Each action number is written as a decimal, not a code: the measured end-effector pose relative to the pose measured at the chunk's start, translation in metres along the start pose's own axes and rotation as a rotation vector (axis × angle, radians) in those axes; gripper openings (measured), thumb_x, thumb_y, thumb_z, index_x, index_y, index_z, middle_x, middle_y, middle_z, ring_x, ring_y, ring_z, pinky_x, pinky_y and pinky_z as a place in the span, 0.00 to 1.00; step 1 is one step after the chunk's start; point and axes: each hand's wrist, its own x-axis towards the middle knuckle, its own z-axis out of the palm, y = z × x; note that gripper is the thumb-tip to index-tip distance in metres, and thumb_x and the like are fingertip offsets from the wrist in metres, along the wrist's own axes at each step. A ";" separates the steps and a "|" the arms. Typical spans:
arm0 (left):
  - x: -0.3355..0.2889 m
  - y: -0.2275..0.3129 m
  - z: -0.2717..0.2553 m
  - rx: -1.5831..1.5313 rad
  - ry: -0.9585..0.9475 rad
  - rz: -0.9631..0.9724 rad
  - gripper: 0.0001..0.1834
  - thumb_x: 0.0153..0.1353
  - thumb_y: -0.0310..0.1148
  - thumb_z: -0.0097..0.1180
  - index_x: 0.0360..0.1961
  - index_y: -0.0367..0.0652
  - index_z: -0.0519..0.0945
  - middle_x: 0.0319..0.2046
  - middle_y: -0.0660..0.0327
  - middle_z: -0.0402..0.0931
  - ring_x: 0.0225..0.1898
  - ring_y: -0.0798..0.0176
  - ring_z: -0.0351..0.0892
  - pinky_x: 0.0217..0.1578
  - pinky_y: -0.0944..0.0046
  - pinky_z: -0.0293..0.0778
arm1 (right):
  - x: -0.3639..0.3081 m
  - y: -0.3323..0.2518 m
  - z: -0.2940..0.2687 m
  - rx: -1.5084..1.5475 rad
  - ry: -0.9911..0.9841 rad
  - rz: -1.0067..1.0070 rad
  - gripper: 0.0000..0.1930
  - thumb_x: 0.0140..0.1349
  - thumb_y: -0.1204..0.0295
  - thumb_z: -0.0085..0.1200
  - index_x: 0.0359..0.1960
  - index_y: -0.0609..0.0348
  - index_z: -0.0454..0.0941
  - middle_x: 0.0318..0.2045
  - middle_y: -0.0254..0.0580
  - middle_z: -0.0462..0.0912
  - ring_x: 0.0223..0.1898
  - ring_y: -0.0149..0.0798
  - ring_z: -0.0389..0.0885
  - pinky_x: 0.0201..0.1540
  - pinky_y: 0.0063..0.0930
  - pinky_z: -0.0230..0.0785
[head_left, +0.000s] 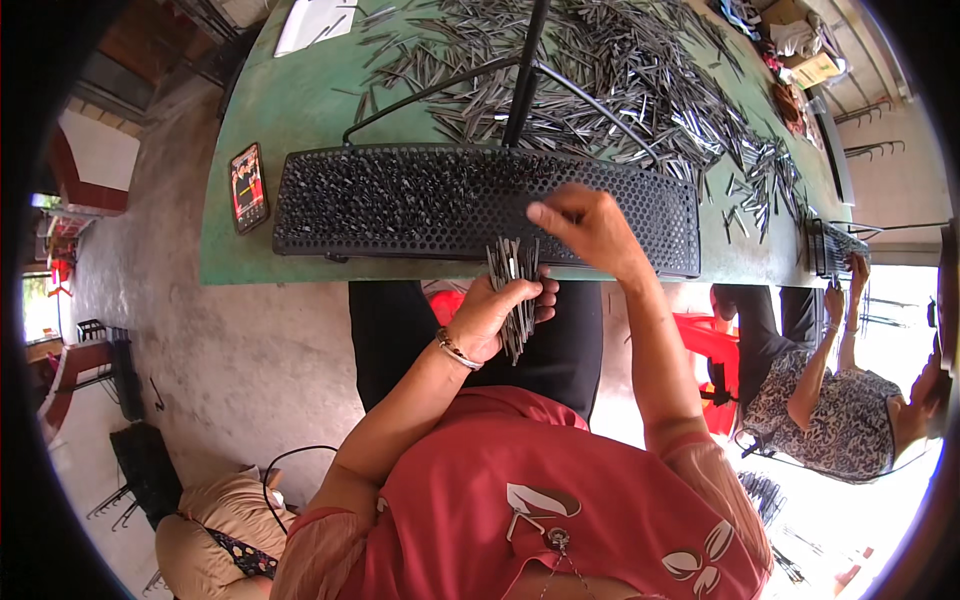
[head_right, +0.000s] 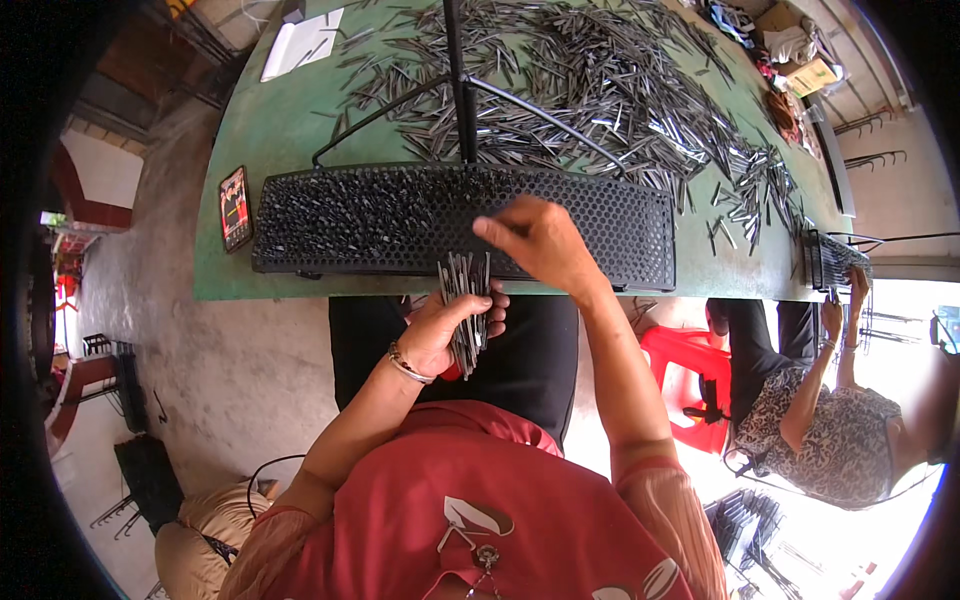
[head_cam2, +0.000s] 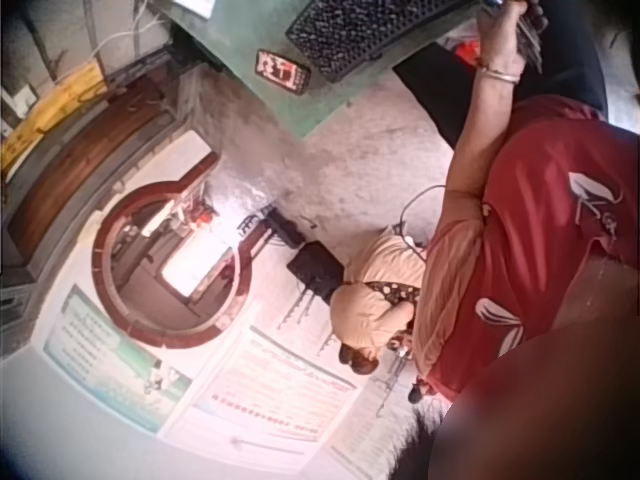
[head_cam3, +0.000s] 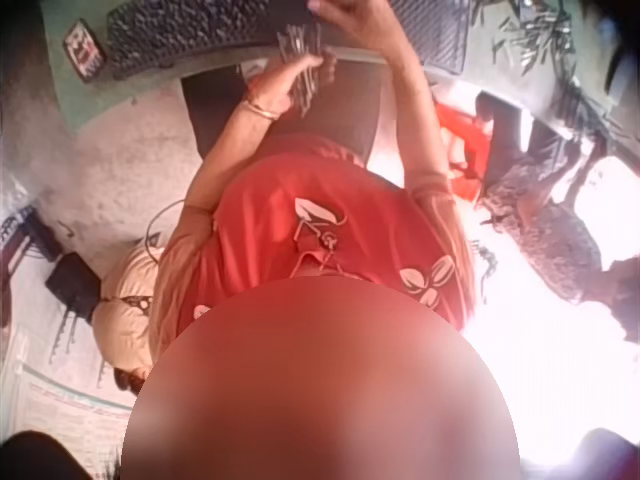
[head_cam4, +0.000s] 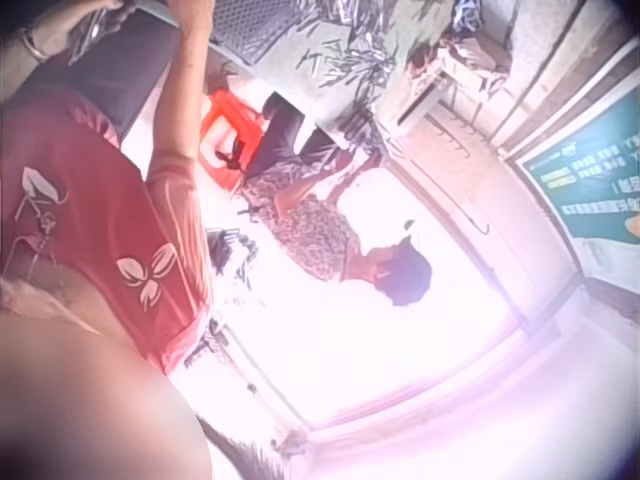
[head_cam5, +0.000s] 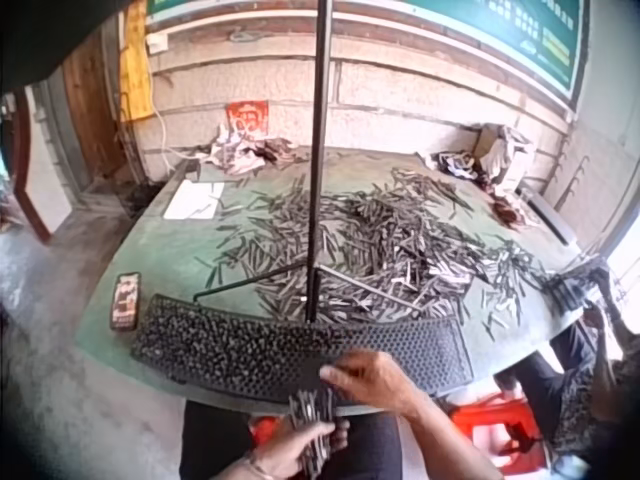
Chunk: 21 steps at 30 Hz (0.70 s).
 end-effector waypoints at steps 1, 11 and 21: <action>0.000 0.000 -0.001 0.013 0.009 0.039 0.12 0.57 0.24 0.53 0.43 0.35 0.75 0.37 0.55 0.78 0.37 0.62 0.80 0.39 0.61 0.80 | -0.006 0.000 -0.002 0.075 -0.113 0.017 0.10 0.57 0.70 0.60 0.31 0.67 0.81 0.24 0.39 0.77 0.26 0.30 0.75 0.28 0.24 0.65; 0.003 -0.003 0.004 0.082 0.040 0.010 0.13 0.57 0.25 0.53 0.44 0.36 0.75 0.36 0.55 0.79 0.33 0.63 0.79 0.34 0.65 0.78 | -0.006 -0.005 -0.009 0.344 0.046 0.302 0.12 0.60 0.69 0.58 0.35 0.69 0.81 0.23 0.36 0.80 0.24 0.23 0.75 0.27 0.18 0.66; 0.003 -0.005 0.003 0.110 0.040 -0.027 0.15 0.58 0.26 0.54 0.47 0.37 0.75 0.35 0.57 0.79 0.33 0.68 0.77 0.34 0.68 0.77 | 0.022 0.022 0.020 0.127 0.429 -0.003 0.09 0.59 0.72 0.58 0.38 0.65 0.80 0.25 0.38 0.82 0.24 0.25 0.77 0.28 0.18 0.69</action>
